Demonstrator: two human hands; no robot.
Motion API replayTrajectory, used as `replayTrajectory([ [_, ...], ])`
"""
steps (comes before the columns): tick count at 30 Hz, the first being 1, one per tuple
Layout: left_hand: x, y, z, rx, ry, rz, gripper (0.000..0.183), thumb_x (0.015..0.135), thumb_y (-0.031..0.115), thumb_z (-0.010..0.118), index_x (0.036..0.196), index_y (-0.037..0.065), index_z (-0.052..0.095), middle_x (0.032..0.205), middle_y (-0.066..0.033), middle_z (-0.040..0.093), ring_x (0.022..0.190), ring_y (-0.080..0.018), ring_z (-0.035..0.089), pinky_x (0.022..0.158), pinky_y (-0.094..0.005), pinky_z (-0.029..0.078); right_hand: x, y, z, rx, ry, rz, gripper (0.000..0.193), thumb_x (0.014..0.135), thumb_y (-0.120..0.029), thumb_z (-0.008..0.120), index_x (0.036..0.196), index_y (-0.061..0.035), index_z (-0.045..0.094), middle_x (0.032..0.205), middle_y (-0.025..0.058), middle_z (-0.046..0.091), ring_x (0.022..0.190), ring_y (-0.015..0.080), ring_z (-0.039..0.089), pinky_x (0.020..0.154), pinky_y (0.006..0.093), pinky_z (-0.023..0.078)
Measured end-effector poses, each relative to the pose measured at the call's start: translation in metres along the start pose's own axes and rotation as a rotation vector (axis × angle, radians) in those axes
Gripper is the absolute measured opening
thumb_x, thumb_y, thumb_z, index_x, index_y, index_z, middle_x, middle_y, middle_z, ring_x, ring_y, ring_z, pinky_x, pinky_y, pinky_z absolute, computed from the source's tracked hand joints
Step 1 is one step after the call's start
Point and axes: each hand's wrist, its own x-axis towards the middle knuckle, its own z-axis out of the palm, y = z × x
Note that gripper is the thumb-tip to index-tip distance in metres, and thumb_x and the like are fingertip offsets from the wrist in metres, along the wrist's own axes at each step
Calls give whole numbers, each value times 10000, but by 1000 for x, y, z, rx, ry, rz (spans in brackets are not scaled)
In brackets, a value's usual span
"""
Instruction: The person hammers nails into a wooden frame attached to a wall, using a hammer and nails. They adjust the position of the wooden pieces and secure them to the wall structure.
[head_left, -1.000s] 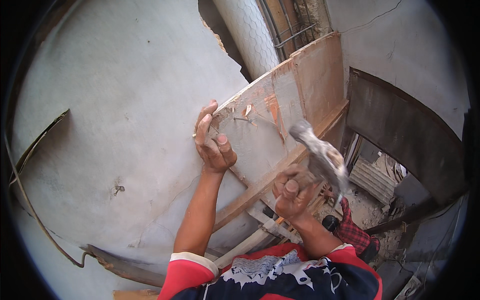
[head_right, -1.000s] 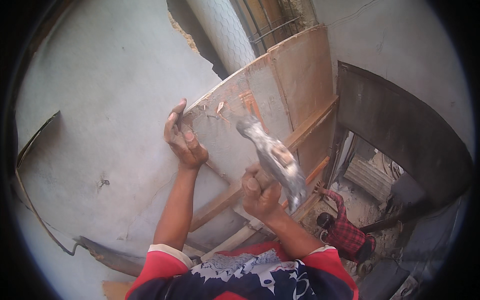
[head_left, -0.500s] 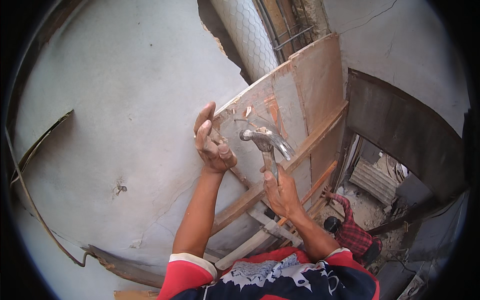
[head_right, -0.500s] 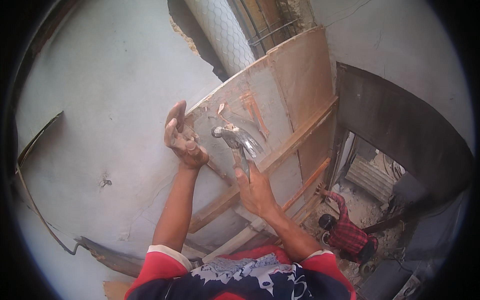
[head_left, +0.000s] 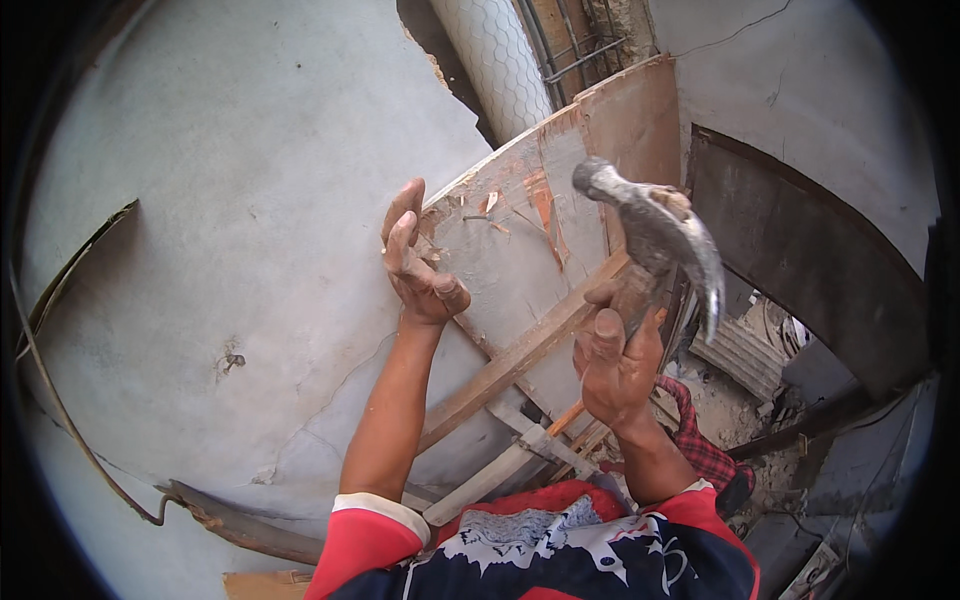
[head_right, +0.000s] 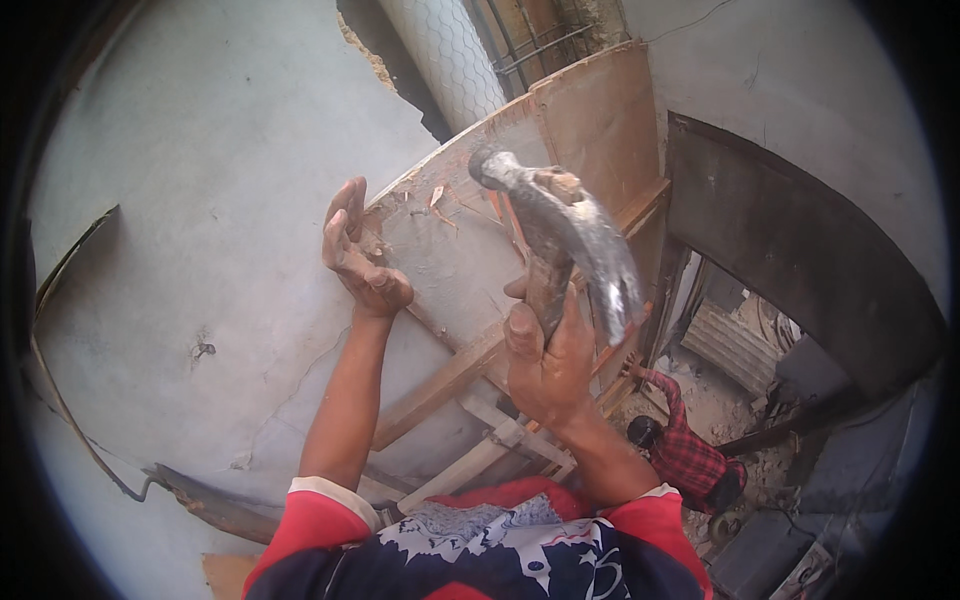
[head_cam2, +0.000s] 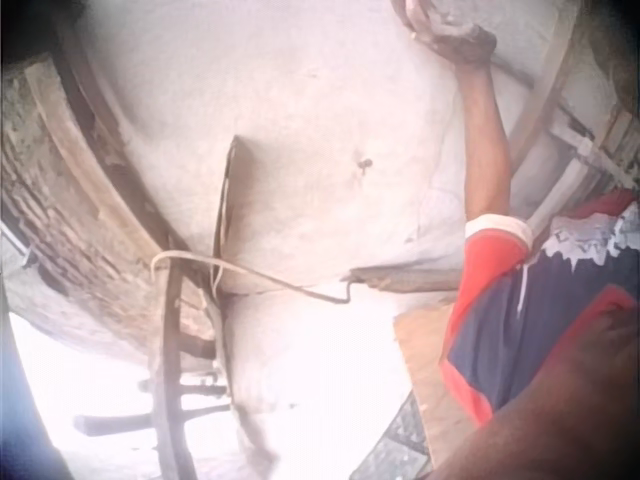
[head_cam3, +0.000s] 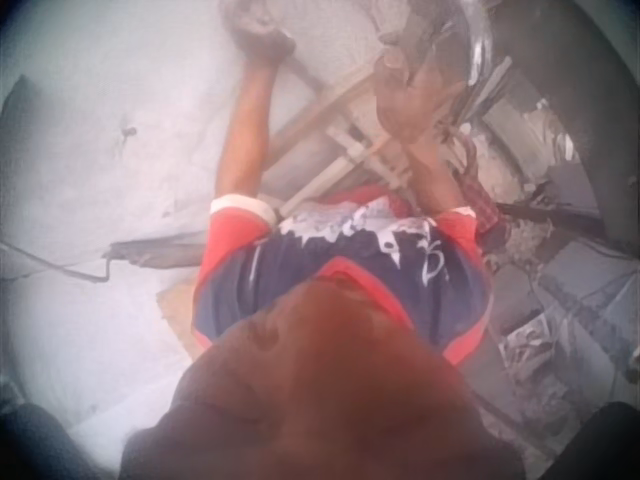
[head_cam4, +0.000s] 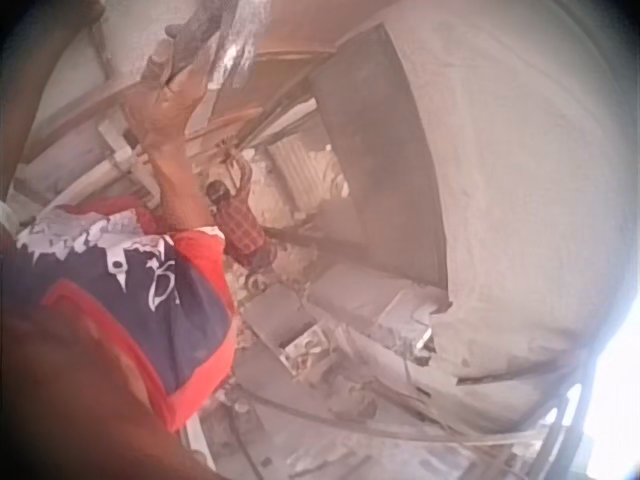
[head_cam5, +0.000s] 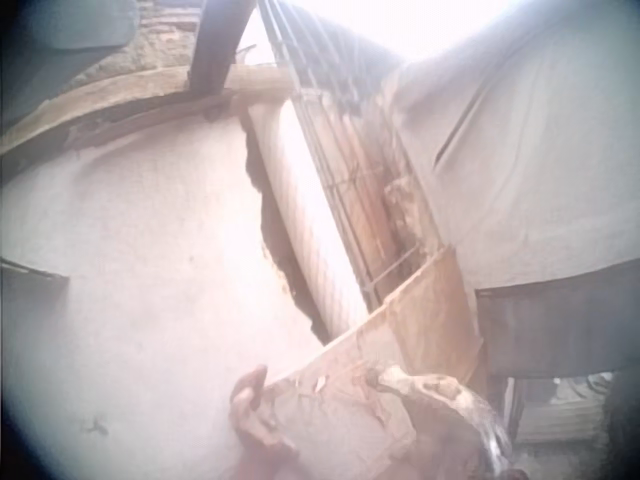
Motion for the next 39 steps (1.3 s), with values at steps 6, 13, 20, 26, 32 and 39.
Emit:
replayTrajectory([
  [6,3,3,9,24,14,8,757,1030,684,290,1519,111,217,1534,-275,349,1395,-435,469,1171,-567,417,22,33,-9,-91,-488,26,331,1057,-302,576,1077,27,603,701,143,592,564,236,575,548,345,449],
  [13,1,0,-2,34,9,23,776,1025,697,273,1526,108,207,1528,-276,359,1394,-430,470,1173,-567,414,17,-30,-22,145,-221,-93,363,1068,-336,539,1025,18,599,661,75,579,557,170,589,548,259,465],
  [20,6,13,-3,59,-2,-13,787,1023,703,259,1524,99,197,1521,-273,366,1393,-423,472,1173,-560,419,10,32,12,-560,-462,328,349,1071,-251,539,1125,93,571,743,234,650,622,418,593,676,429,527],
  [26,-1,0,0,-14,69,17,829,993,726,383,1528,107,250,1524,-262,366,1404,-416,460,1159,-552,440,21,-36,-6,132,18,-26,446,1094,-455,477,1026,-24,572,680,4,500,544,77,525,464,283,419],
  [32,5,0,7,-17,82,31,826,997,719,386,1534,106,252,1512,-267,383,1401,-416,464,1150,-551,449,13,39,11,-274,-67,-105,402,1088,-411,508,1162,-17,532,662,-1,480,571,59,467,517,249,390],
  [39,5,4,-2,56,29,16,815,1021,708,263,1538,81,191,1526,-270,362,1405,-412,461,1180,-548,406,26,-38,-10,166,-23,-83,433,1074,-448,536,1019,-23,600,682,54,576,529,106,528,493,276,409],
])
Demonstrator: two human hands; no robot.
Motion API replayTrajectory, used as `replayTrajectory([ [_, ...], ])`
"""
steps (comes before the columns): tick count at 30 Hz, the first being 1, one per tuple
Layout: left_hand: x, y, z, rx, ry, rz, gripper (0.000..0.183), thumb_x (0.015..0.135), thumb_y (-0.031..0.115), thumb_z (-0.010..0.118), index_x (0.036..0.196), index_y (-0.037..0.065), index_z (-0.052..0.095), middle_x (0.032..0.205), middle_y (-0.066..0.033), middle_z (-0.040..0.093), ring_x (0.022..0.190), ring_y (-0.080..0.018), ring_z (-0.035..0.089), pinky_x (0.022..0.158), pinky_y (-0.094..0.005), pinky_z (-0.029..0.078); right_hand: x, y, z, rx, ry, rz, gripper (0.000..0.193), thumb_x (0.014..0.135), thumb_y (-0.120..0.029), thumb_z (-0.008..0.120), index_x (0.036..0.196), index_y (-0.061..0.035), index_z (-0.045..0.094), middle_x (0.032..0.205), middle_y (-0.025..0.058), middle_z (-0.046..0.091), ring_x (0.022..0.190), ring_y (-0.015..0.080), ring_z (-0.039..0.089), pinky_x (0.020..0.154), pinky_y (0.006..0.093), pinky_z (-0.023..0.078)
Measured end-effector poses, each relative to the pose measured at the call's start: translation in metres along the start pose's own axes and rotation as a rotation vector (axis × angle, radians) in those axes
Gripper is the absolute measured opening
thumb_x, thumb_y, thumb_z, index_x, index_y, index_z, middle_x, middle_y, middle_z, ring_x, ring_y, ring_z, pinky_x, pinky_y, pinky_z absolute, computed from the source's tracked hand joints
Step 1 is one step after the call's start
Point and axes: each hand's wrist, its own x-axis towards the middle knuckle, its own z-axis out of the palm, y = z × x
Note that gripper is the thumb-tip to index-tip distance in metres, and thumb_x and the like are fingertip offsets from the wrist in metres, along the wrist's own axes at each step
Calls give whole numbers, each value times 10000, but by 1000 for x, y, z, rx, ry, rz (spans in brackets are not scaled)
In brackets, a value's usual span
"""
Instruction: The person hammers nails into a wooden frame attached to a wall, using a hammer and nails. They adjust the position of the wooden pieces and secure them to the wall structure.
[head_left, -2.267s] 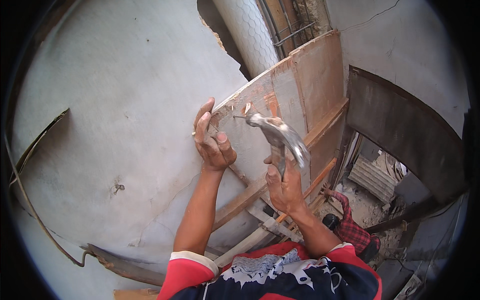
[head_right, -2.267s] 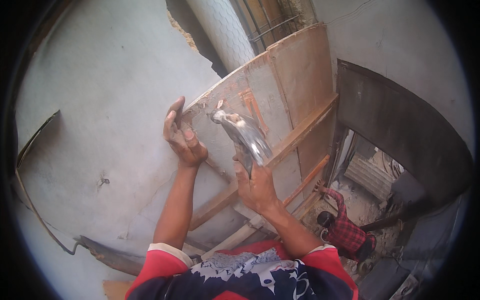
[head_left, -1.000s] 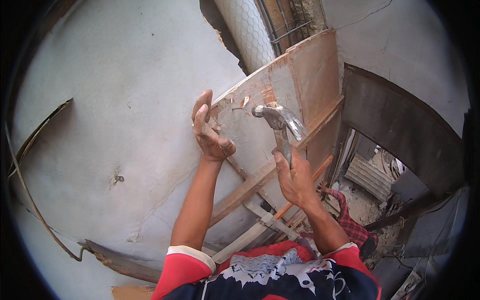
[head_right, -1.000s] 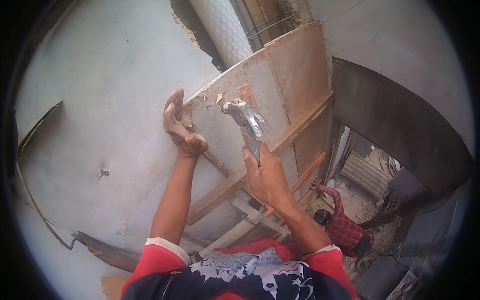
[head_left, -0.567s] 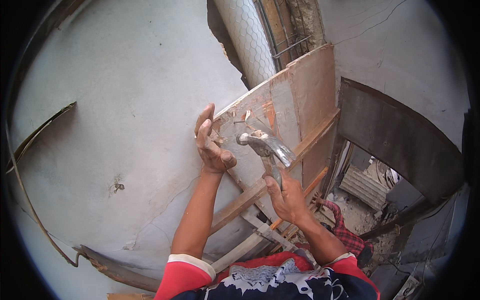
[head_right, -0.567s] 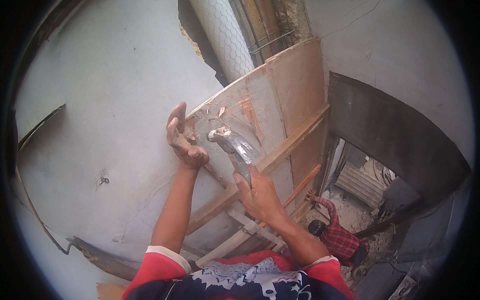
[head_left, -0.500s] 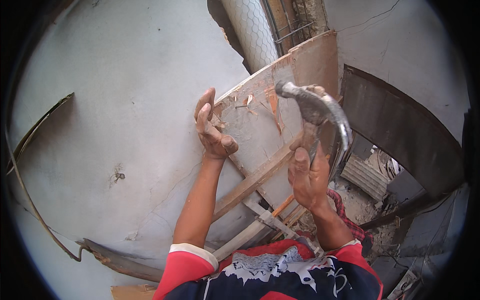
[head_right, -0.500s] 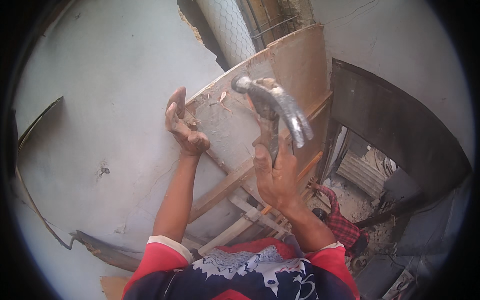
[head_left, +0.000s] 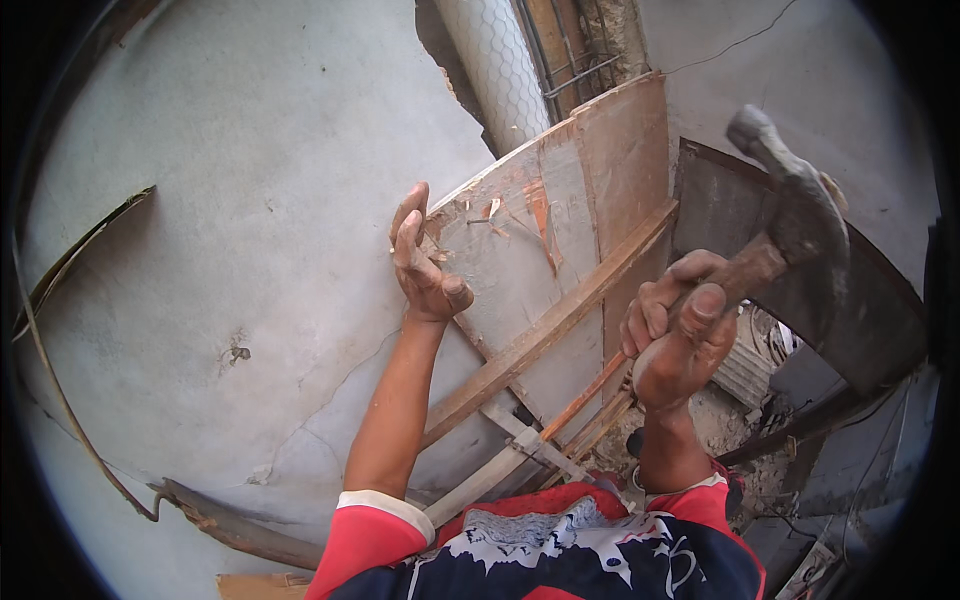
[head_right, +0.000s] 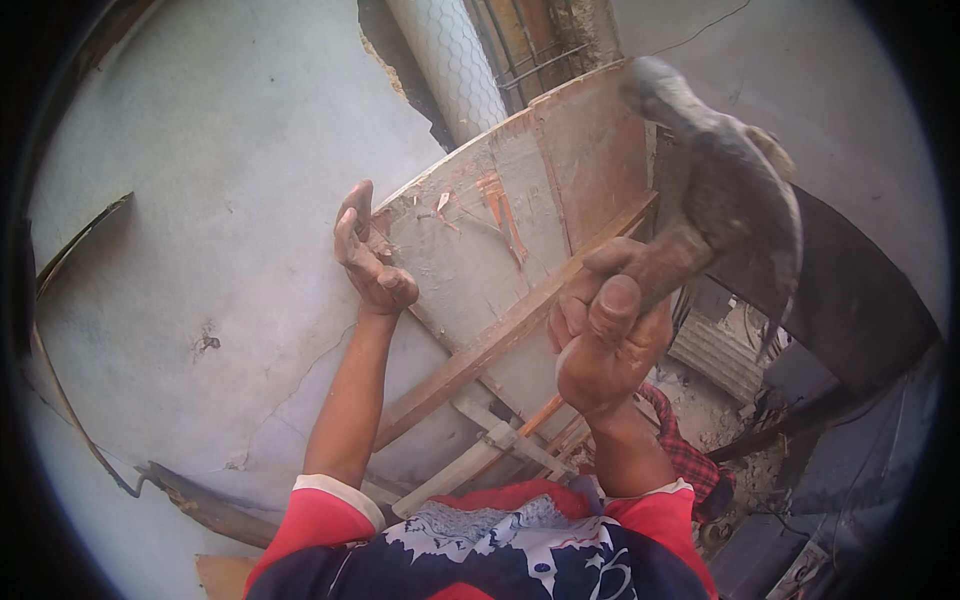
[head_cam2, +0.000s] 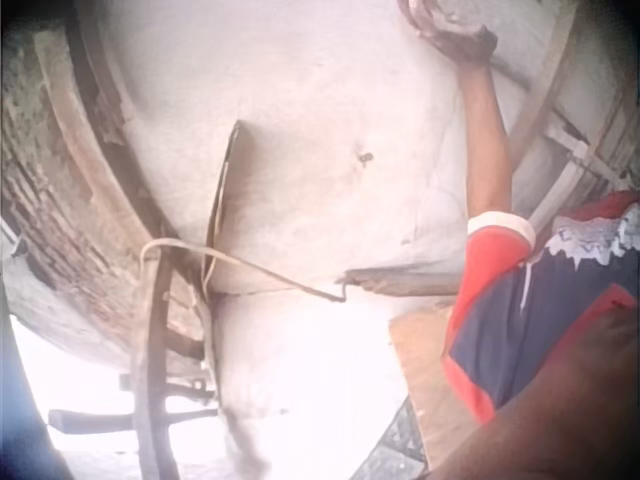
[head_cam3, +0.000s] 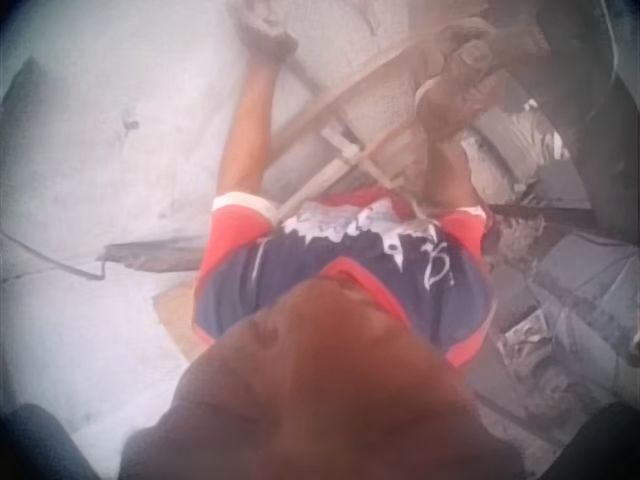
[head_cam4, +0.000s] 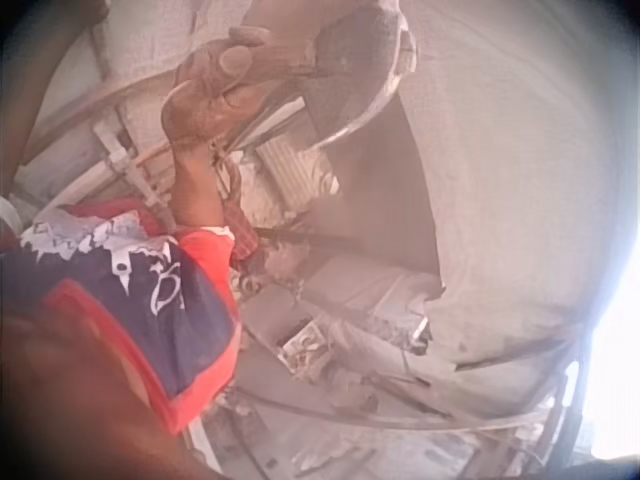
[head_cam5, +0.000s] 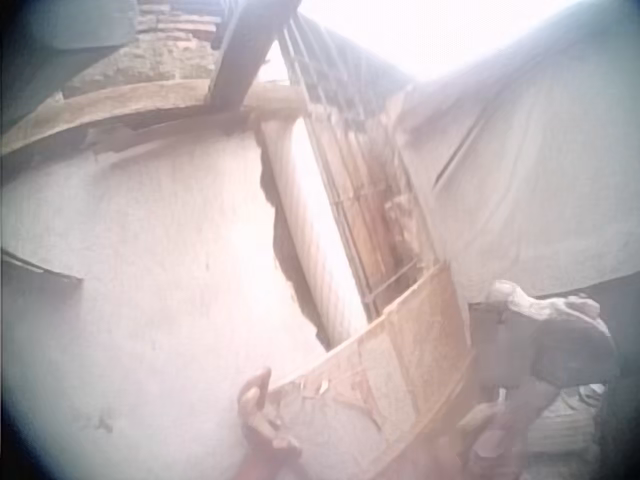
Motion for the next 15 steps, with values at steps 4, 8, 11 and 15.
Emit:
replayTrajectory([
  [4,0,4,10,-26,15,-5,815,1022,706,261,1537,77,195,1520,-274,369,1396,-414,470,1179,-550,406,-15,37,-9,-77,-148,-165,454,1086,-456,491,1024,-18,595,674,48,564,539,141,504,526,312,417],
  [8,1,-1,0,15,-10,9,815,1025,701,257,1540,72,192,1519,-279,368,1392,-424,472,1179,-553,407,-18,81,4,-501,-127,323,396,1085,-382,520,1035,4,592,679,51,545,631,139,550,598,344,450],
  [11,-1,-2,-2,19,-3,7,820,1023,703,258,1543,72,192,1520,-280,367,1398,-425,467,1182,-552,404,-9,15,3,-216,62,178,398,1084,-390,522,1015,-3,587,676,40,546,562,107,530,527,300,441],
  [15,-1,1,6,-20,21,4,829,1018,712,260,1542,73,192,1518,-280,370,1403,-422,462,1187,-549,399,7,13,-7,336,-65,-336,409,1086,-403,508,975,-17,583,679,39,563,499,80,507,465,250,426],
])
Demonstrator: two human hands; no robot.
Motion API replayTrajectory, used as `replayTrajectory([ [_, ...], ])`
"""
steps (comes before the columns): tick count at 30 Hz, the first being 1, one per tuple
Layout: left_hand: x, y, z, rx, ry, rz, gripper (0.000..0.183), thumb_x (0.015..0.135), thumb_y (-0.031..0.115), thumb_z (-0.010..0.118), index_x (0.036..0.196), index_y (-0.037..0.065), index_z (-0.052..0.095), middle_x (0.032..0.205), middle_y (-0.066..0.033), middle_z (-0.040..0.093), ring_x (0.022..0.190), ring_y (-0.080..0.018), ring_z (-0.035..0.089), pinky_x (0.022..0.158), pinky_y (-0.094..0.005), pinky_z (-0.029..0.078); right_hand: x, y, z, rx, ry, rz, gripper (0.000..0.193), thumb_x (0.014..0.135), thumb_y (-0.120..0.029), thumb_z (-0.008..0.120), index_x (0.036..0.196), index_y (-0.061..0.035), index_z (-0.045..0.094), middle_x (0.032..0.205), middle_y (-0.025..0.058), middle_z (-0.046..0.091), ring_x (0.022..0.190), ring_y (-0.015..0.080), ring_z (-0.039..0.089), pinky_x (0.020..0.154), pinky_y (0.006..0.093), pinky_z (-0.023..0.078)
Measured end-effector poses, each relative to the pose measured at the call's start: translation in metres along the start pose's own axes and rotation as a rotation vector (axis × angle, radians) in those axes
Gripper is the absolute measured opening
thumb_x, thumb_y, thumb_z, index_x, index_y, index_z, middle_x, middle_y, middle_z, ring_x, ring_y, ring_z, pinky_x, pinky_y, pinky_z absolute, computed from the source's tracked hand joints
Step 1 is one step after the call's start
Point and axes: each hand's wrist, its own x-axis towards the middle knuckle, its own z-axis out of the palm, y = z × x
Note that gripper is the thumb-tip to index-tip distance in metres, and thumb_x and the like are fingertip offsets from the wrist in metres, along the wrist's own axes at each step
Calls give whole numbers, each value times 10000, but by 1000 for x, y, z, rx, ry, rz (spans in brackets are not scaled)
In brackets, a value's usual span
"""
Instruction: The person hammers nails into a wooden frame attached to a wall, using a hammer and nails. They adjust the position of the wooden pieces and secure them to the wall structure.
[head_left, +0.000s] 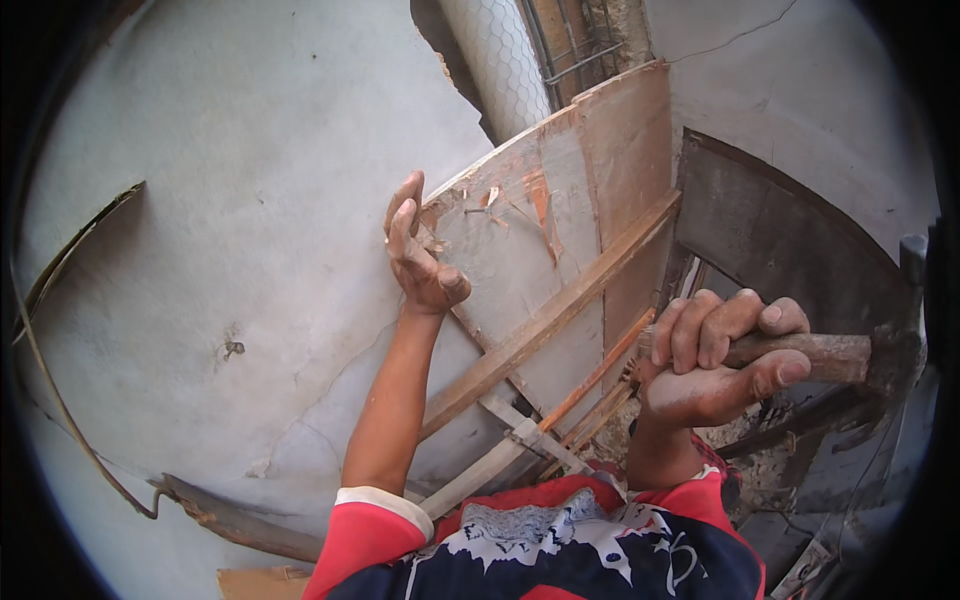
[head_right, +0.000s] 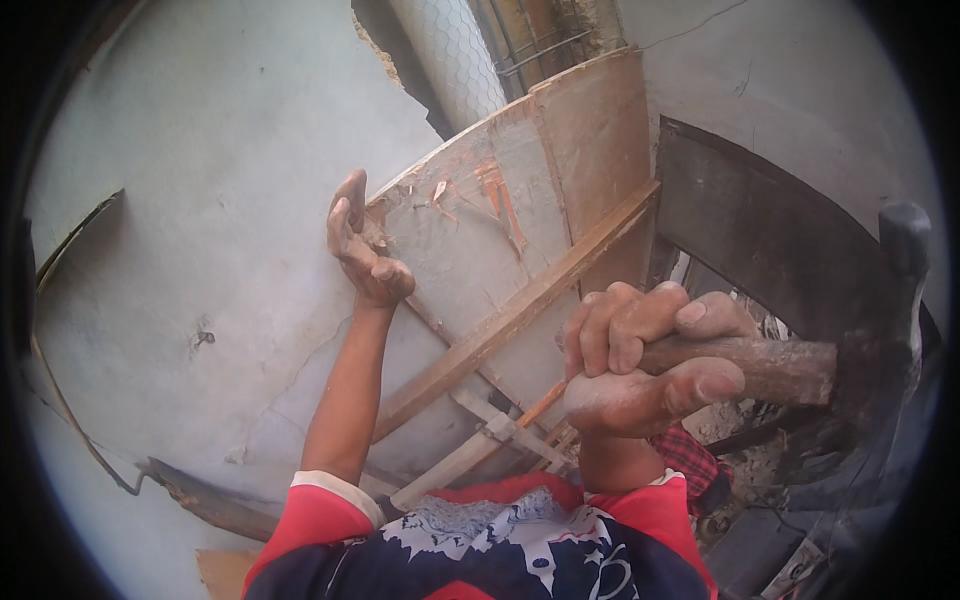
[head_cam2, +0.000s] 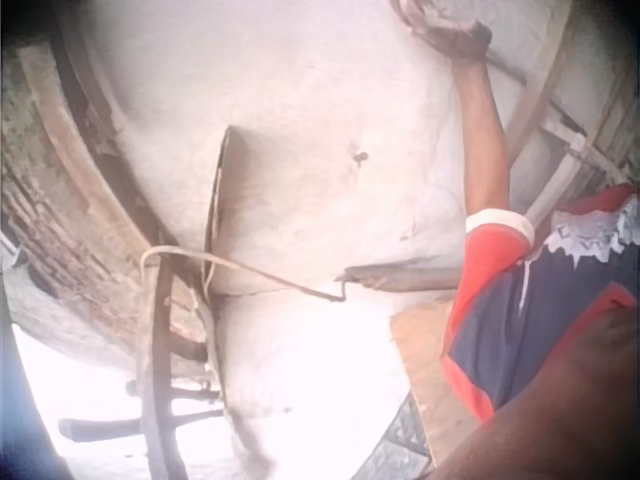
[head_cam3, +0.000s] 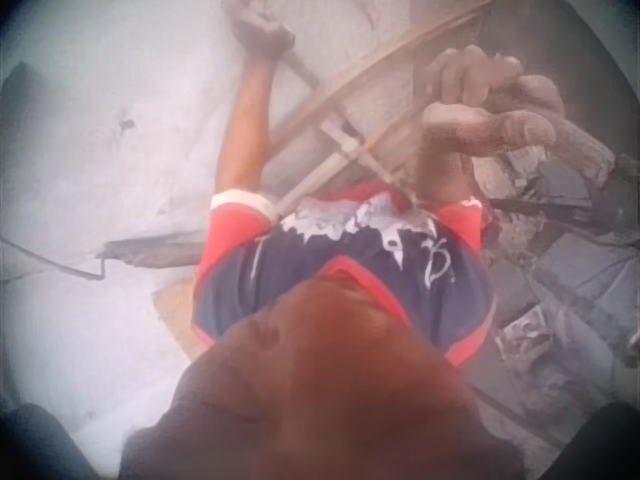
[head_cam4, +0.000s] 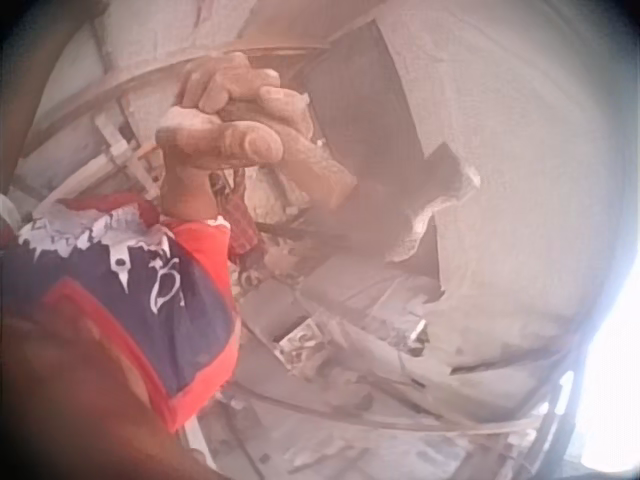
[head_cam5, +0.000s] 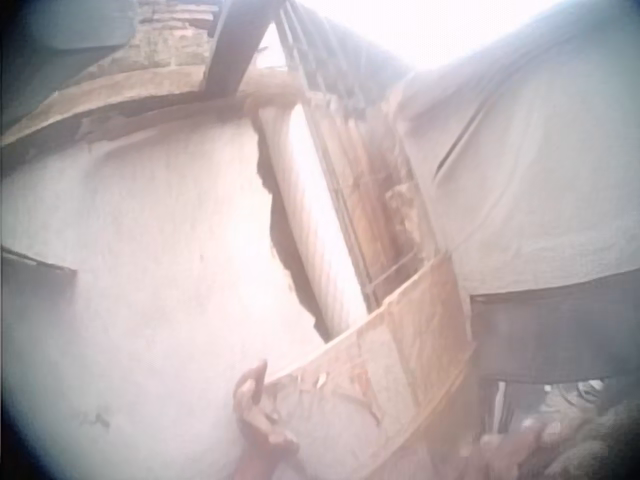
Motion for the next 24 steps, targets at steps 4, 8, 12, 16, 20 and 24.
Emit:
replayTrajectory([
  [4,1,7,0,30,-40,-23,828,1017,712,261,1542,75,188,1520,-276,369,1406,-419,460,1189,-548,397,-62,70,-11,-907,-174,562,425,1084,-408,513,977,-7,605,702,44,577,540,81,530,482,235,414],
  [8,-1,1,-9,45,-25,-21,821,1020,707,266,1541,77,193,1519,-272,370,1406,-412,462,1187,-544,399,-27,15,1,-613,60,567,462,1070,-483,516,1120,-27,574,680,8,510,507,87,452,465,243,369],
  [12,-2,-4,-2,-15,18,-8,854,995,723,381,1537,79,239,1506,-260,390,1406,-391,463,1167,-531,434,14,-23,31,-220,248,-16,524,1057,-549,500,1195,-46,537,654,-6,449,475,106,415,451,281,366],
  [16,4,1,4,29,-24,-14,818,1024,700,273,1536,67,196,1519,-272,371,1405,-411,462,1188,-539,399,-62,70,-7,-1000,-157,464,485,1063,-500,526,1101,-21,590,739,58,594,579,227,583,579,395,485],
  [20,4,-3,-3,38,-24,-8,822,1023,702,276,1535,64,196,1519,-270,372,1412,-410,453,1197,-541,386,-41,45,-6,-796,-44,623,475,1059,-461,557,1033,12,599,707,69,585,614,241,598,612,402,490],
  [24,-2,0,-7,27,-44,-22,827,1021,702,280,1539,63,192,1524,-269,365,1424,-408,441,1204,-542,377,0,-3,11,-287,139,227,480,1058,-500,534,1009,-23,567,634,4,459,485,114,459,450,274,396],
])
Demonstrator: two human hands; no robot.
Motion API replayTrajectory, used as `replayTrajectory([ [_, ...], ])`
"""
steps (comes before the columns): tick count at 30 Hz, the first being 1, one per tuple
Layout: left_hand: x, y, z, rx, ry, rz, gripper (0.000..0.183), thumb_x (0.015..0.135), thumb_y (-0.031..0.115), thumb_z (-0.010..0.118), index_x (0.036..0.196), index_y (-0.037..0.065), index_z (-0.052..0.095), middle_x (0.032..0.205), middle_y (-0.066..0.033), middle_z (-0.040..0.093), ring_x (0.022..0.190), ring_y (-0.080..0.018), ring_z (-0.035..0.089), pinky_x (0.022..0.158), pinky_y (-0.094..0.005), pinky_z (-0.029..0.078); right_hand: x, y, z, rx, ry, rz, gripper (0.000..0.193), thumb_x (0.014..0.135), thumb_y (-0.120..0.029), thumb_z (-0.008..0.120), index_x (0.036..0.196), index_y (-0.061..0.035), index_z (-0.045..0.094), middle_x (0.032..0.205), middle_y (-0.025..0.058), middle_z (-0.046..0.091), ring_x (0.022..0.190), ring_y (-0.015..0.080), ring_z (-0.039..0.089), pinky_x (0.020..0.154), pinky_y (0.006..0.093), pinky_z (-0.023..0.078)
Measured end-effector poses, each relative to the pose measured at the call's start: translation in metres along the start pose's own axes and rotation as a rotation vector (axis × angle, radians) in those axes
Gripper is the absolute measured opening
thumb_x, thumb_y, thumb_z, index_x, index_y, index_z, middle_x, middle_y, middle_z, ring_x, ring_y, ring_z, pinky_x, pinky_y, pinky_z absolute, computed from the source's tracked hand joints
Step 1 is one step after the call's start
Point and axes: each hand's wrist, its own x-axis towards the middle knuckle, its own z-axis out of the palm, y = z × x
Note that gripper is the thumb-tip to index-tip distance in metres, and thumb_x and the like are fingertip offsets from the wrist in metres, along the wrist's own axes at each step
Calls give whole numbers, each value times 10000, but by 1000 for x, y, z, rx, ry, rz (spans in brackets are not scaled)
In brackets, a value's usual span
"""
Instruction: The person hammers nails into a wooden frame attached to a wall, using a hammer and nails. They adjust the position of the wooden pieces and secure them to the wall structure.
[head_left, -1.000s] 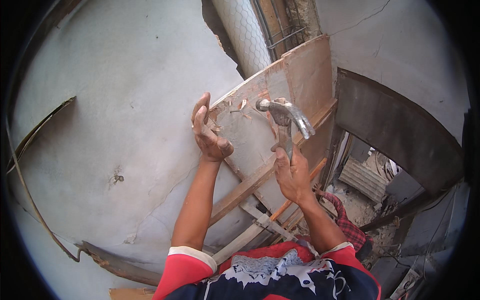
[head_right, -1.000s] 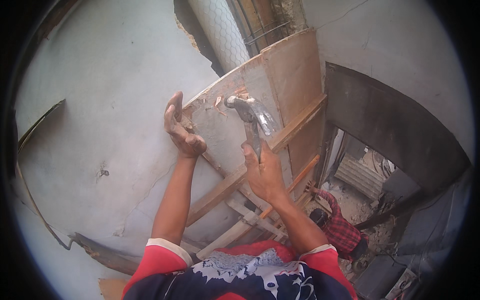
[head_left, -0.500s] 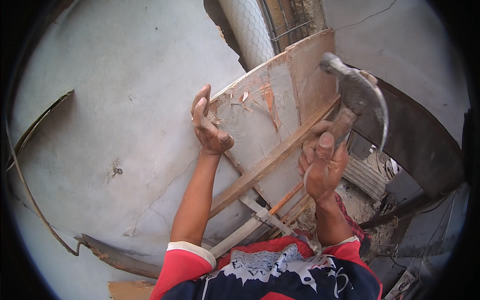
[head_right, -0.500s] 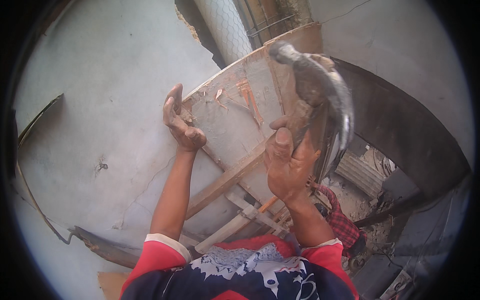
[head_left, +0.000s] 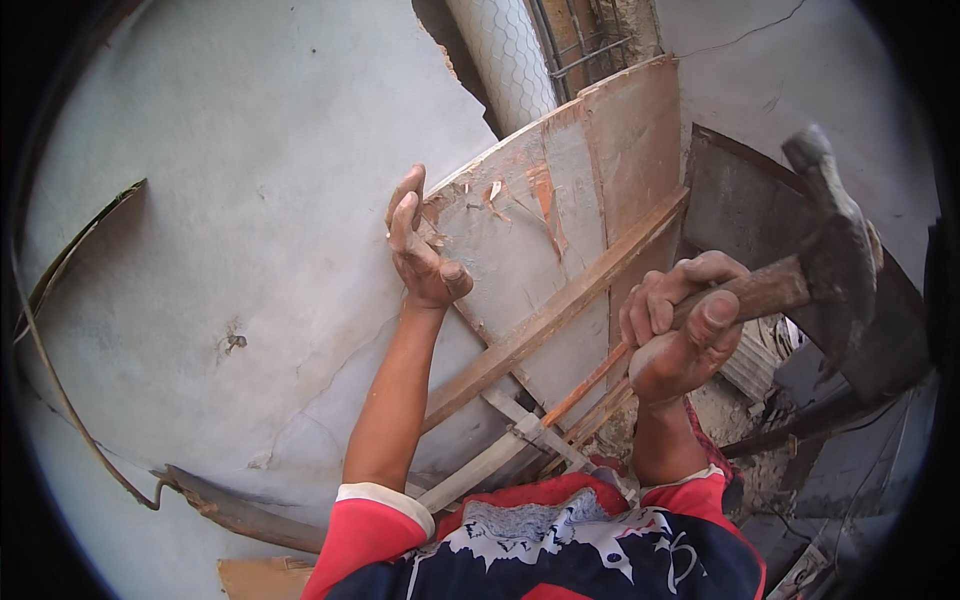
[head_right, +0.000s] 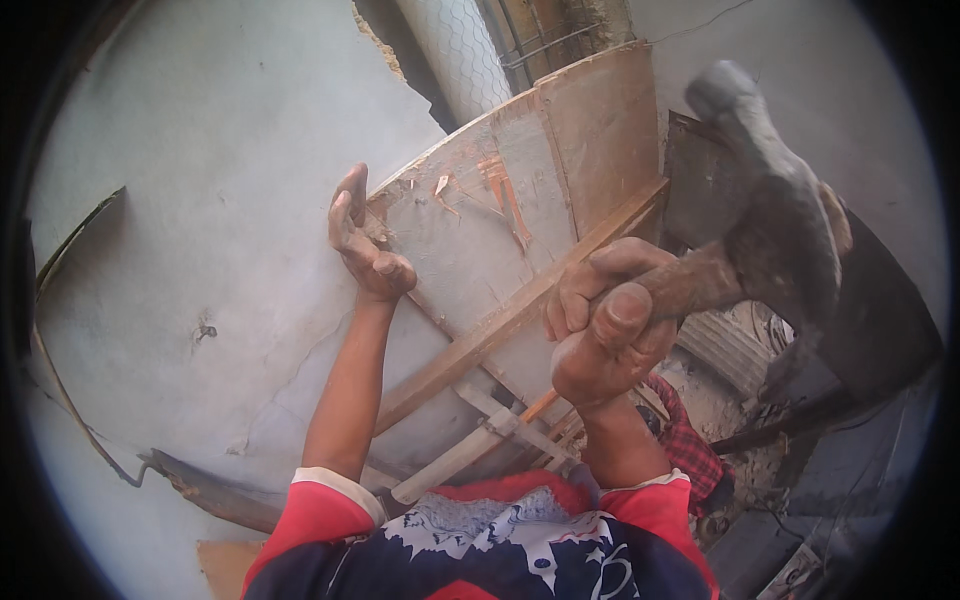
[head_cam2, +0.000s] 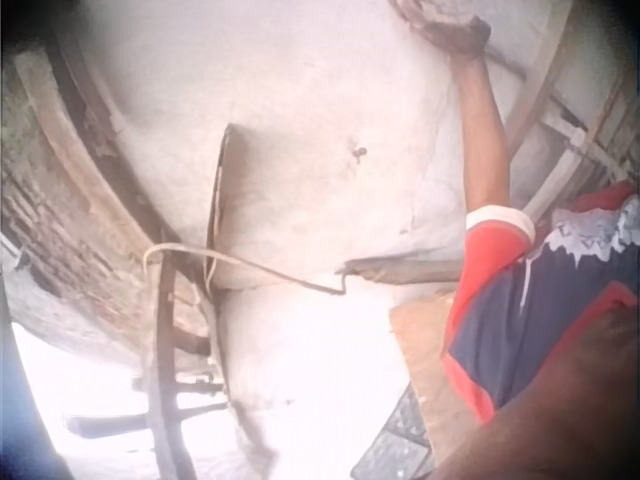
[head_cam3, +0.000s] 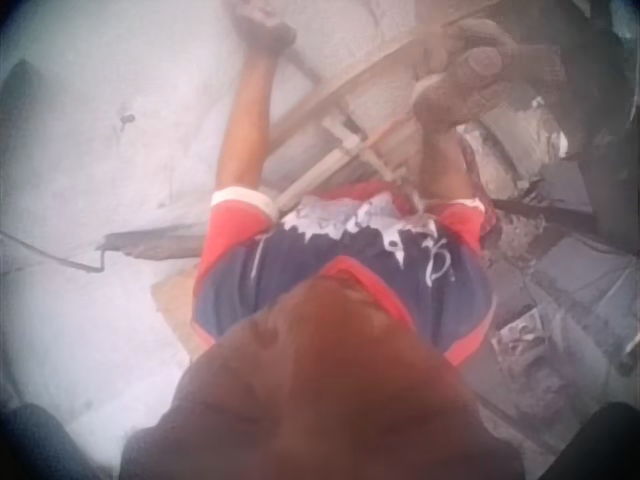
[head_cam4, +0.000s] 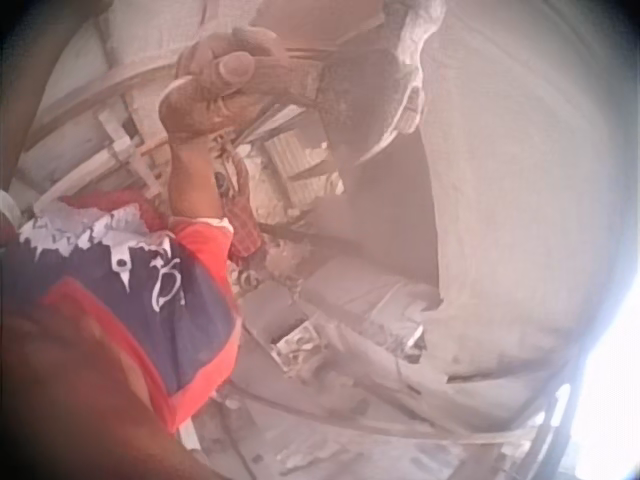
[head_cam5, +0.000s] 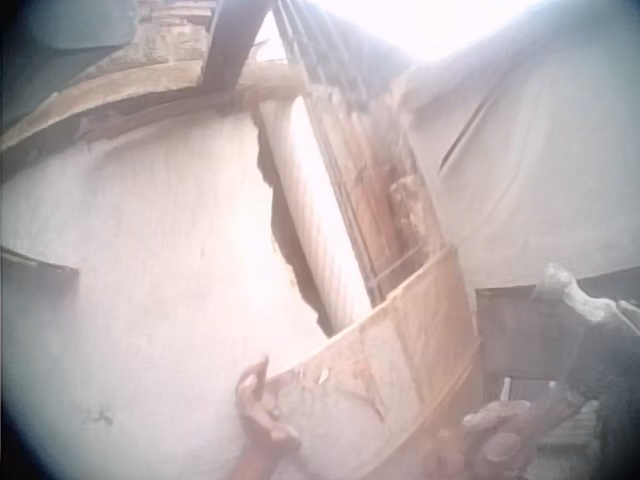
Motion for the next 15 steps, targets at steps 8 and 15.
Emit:
replayTrajectory([
  [8,9,-4,5,9,6,3,837,1021,703,282,1548,60,188,1533,-262,354,1426,-407,439,1203,-539,377,-45,93,6,-599,-268,405,448,1064,-435,541,1148,4,572,698,100,540,626,181,569,618,351,465],
  [15,5,1,4,15,-11,-6,857,1010,721,289,1544,58,190,1525,-270,356,1417,-407,448,1199,-545,383,-19,32,17,372,-5,-137,431,1066,-420,540,1144,2,583,717,73,551,619,197,545,626,360,460],
])
